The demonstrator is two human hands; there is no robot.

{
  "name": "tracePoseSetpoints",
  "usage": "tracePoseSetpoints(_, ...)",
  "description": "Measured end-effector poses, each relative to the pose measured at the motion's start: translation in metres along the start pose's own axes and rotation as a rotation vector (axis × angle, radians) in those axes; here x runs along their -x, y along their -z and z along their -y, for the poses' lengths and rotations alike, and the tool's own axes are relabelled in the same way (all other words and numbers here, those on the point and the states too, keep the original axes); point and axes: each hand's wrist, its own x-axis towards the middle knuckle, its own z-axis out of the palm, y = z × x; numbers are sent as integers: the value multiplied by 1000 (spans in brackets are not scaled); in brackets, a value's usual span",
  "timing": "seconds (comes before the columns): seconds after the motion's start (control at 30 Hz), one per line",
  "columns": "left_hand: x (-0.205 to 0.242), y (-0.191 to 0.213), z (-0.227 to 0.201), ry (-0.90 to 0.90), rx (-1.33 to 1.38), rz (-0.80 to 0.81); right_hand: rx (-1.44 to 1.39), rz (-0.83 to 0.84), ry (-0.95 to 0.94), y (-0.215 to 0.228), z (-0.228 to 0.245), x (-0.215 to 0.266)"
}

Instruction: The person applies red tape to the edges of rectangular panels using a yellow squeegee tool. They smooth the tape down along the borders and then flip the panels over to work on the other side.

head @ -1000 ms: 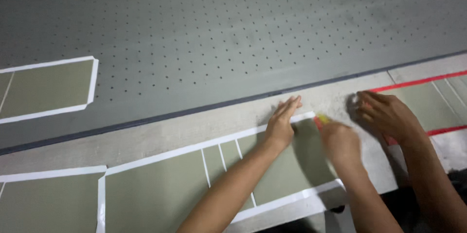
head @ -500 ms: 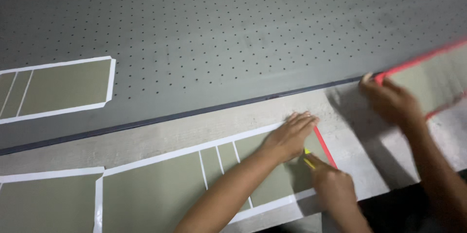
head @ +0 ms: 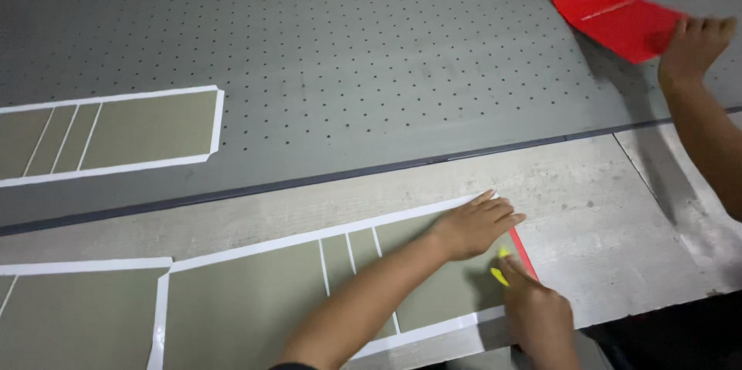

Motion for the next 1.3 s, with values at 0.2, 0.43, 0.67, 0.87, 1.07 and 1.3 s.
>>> tracePoseSetpoints(0.2, 12, 29, 7, -127, -176, -20, -481, 200, -475, 50, 11, 19)
tracePoseSetpoints(0.43, 11, 64, 8, -224, -236, 66, -1025, -233, -351, 61, 29, 70)
tracePoseSetpoints(0.67, -77, 83, 35, -172, -284, -64, -982, 99, 546, -99, 51, 51)
tracePoseSetpoints(0.87, -105, 176, 114, 415, -142, -144, -446, -296, 728, -8, 184, 63)
tracePoseSetpoints(1.07, -12, 223, 228, 864, -163, 29, -393, -197, 535, -17, 202, 66)
tracePoseSetpoints(1.3, 182, 324, 237, 1154, 44, 90, -129, -179, 478, -3, 155, 40)
